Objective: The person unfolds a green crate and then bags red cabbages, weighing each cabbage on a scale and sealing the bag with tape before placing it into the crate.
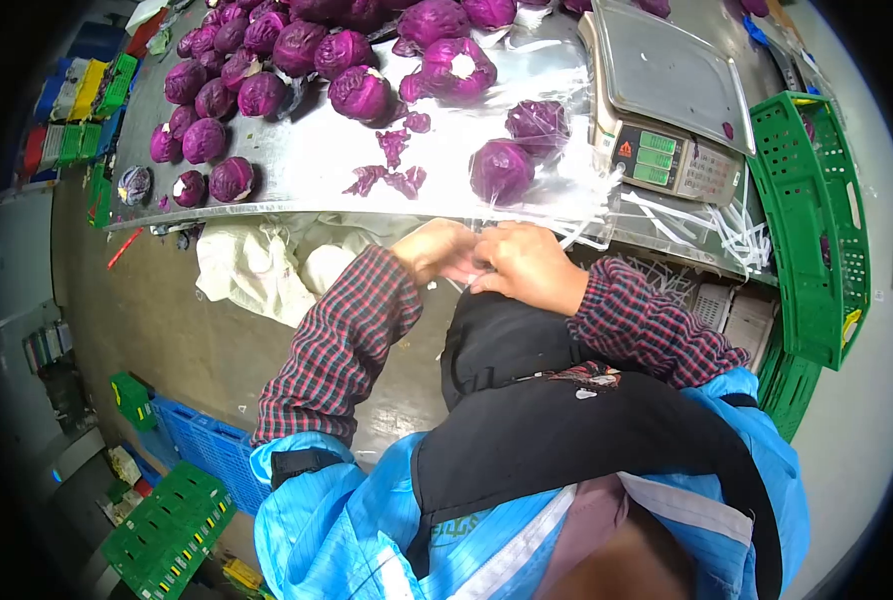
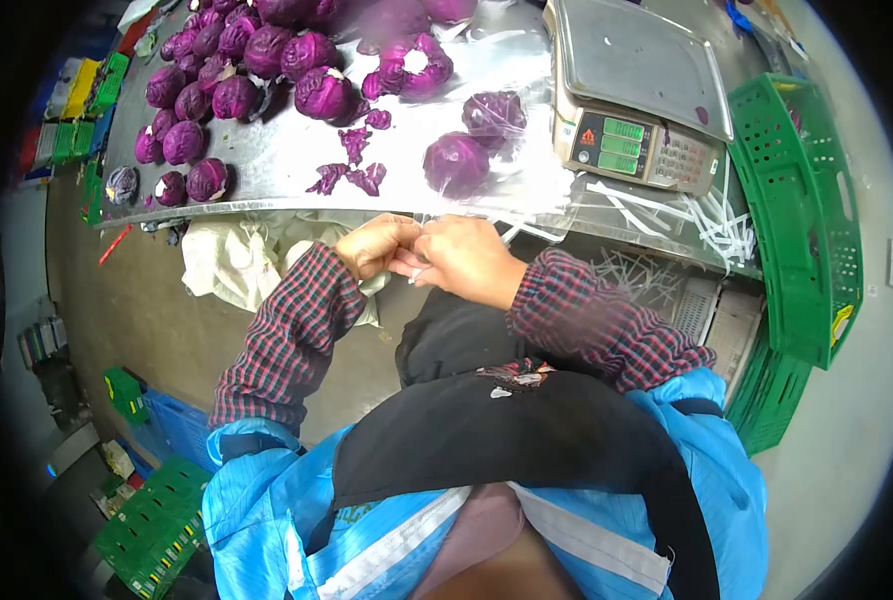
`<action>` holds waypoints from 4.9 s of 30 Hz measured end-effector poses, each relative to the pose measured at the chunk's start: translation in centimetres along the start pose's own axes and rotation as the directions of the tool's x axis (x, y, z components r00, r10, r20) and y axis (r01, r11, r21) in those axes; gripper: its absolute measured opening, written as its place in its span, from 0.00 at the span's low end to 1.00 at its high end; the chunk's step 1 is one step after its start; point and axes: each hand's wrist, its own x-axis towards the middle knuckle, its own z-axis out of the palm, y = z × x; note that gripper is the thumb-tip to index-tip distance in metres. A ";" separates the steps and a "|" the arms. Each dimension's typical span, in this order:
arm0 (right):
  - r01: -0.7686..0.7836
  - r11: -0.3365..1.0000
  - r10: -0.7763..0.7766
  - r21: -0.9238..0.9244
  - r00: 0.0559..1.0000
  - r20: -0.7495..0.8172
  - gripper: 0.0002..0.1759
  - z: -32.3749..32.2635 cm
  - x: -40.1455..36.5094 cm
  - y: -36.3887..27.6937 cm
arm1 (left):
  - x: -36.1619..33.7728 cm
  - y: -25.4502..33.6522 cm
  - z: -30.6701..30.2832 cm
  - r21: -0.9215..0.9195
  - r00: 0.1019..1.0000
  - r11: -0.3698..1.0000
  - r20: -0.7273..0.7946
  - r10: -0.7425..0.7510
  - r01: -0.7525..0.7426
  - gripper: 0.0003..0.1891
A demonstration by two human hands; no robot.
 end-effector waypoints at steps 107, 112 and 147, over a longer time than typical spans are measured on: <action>-0.286 0.282 0.959 0.916 0.118 -0.259 0.49 -39.0 -51.8 25.2 | 26.2 29.8 62.1 0.464 0.722 0.682 0.678 0.138 -0.565 0.46; -0.152 -0.174 0.982 0.973 0.047 0.183 0.29 -36.4 -61.0 34.4 | 38.5 24.4 73.5 0.723 0.778 0.626 0.560 -0.284 -0.292 0.41; -0.423 0.850 0.513 0.315 0.801 -0.308 0.44 -28.3 13.9 35.6 | 14.2 3.8 1.5 0.946 0.488 0.171 -0.016 0.873 -0.275 0.11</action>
